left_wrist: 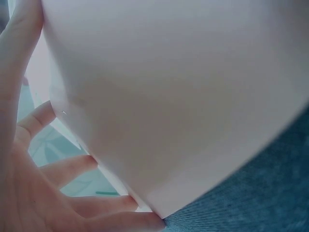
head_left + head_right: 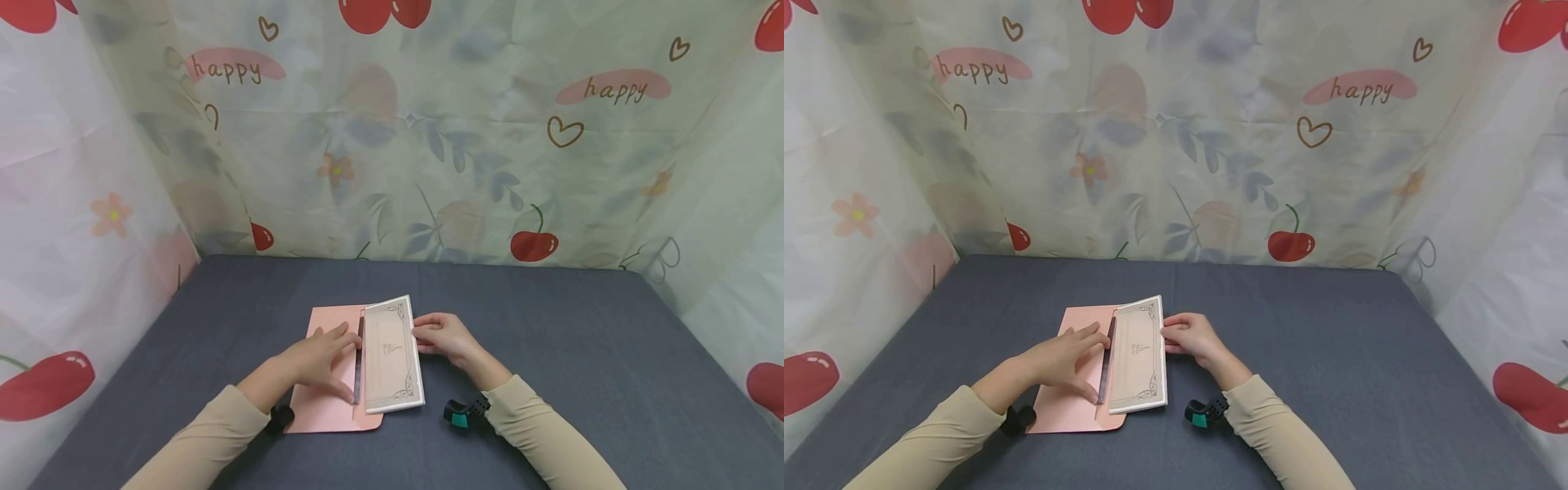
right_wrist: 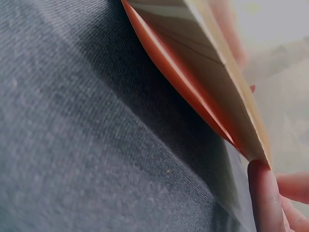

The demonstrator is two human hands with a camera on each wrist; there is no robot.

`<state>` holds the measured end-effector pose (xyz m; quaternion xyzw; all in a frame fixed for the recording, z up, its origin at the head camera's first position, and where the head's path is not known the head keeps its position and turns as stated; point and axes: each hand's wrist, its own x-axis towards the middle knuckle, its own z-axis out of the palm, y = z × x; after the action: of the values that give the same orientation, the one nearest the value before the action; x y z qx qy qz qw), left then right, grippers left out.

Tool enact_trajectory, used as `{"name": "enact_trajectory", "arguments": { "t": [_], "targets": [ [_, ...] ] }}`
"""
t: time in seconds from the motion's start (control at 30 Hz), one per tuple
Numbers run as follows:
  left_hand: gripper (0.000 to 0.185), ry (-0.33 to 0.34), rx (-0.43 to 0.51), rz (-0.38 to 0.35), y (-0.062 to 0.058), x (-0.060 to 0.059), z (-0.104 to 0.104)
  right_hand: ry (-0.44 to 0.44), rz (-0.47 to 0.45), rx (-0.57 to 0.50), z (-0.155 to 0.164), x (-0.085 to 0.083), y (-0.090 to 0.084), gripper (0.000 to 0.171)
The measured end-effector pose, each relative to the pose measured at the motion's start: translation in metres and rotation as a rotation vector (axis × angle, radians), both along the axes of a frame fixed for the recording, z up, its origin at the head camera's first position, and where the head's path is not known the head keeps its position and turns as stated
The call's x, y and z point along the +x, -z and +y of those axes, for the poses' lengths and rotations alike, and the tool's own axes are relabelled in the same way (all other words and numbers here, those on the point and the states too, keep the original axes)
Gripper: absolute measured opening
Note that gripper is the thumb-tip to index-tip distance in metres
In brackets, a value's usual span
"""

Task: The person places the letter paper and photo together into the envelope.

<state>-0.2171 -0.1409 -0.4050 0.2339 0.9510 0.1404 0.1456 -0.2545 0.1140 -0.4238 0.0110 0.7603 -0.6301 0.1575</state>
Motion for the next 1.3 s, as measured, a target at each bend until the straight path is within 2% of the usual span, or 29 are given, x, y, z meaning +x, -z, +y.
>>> {"name": "enact_trajectory", "arguments": {
  "t": [0.43,0.93,1.3],
  "targets": [
    [0.078,0.021,0.009,0.015,0.001,0.000,0.000,0.004,-0.029,-0.025,-0.004,0.003,-0.001,0.028],
    [0.079,0.009,0.009,-0.002,0.000,0.000,0.000,-0.002,-0.023,-0.013,-0.007,0.005,-0.007,0.028],
    [0.079,-0.004,0.000,-0.006,0.000,0.000,0.001,-0.012,-0.034,-0.013,-0.012,0.007,-0.003,0.028]
  ]
}}
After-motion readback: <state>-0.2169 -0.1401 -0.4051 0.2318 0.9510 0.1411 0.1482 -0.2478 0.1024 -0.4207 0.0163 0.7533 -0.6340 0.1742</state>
